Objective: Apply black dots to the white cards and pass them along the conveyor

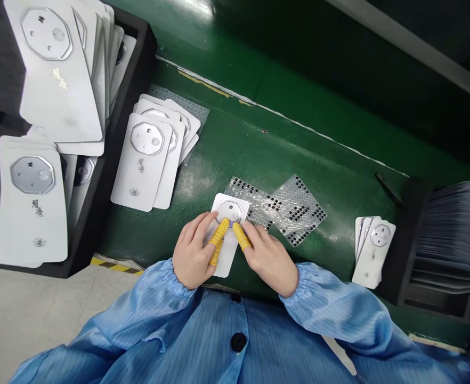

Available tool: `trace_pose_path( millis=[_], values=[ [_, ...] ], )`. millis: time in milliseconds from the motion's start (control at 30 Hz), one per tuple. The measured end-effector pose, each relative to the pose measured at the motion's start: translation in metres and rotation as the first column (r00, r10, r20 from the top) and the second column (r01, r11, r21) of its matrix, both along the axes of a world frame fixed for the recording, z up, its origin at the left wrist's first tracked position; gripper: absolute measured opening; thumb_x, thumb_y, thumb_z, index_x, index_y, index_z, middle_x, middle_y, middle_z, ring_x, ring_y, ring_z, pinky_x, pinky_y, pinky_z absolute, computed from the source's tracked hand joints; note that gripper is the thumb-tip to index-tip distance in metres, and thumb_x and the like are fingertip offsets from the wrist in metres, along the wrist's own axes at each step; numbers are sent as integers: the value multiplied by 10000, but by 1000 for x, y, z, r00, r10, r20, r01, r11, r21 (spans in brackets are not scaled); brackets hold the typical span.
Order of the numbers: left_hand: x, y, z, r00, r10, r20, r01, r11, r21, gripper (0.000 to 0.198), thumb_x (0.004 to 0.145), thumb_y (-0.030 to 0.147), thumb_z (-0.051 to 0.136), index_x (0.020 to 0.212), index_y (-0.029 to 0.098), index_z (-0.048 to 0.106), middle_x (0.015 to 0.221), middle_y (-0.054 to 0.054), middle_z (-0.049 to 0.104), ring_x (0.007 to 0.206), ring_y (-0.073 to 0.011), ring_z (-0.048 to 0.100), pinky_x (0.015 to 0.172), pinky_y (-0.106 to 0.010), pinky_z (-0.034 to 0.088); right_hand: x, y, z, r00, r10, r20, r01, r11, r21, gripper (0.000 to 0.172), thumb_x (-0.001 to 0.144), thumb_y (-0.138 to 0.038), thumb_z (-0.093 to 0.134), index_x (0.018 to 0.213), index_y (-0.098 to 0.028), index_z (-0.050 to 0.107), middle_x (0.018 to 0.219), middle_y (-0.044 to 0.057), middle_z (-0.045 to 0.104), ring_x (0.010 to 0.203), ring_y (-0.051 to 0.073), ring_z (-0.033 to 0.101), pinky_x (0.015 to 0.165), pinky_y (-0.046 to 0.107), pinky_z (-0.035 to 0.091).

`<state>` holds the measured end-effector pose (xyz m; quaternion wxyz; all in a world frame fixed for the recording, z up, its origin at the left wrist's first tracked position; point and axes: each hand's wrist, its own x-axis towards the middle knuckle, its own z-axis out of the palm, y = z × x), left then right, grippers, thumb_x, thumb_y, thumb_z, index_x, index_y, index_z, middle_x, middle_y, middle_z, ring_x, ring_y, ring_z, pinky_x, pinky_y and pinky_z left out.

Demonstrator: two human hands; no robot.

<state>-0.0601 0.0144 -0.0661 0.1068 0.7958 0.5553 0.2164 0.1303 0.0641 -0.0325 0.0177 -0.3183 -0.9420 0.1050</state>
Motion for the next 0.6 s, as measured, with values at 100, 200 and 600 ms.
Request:
trace_pose_path(
  millis=[100,200,600],
  values=[
    [0,0,0,1000,0,-4,0,1000,12,188,742,88,502,790,111,682,1301,-239,530,1201,-377,497,899,-517,486,-1,2,2,1000,31,-5,-31,999,-45,260,876,-54,468,747,-126,681,1165,198,633,801,226,582,514,329,546],
    [1,0,0,1000,4,6,-4,1000,26,221,751,77,499,853,87,694,1279,-257,545,1198,-382,500,907,-520,479,-2,3,4,998,67,1,-67,997,-36,243,870,-59,484,742,-115,684,1144,201,638,775,224,574,492,326,535],
    [-3,-4,-8,998,-36,49,33,998,55,452,789,84,499,1237,89,561,1391,-231,492,1298,-370,443,979,-517,475,18,21,-6,952,-85,-295,10,970,-244,293,882,-22,393,992,-134,640,1080,125,596,880,167,601,709,299,589]
  ],
)
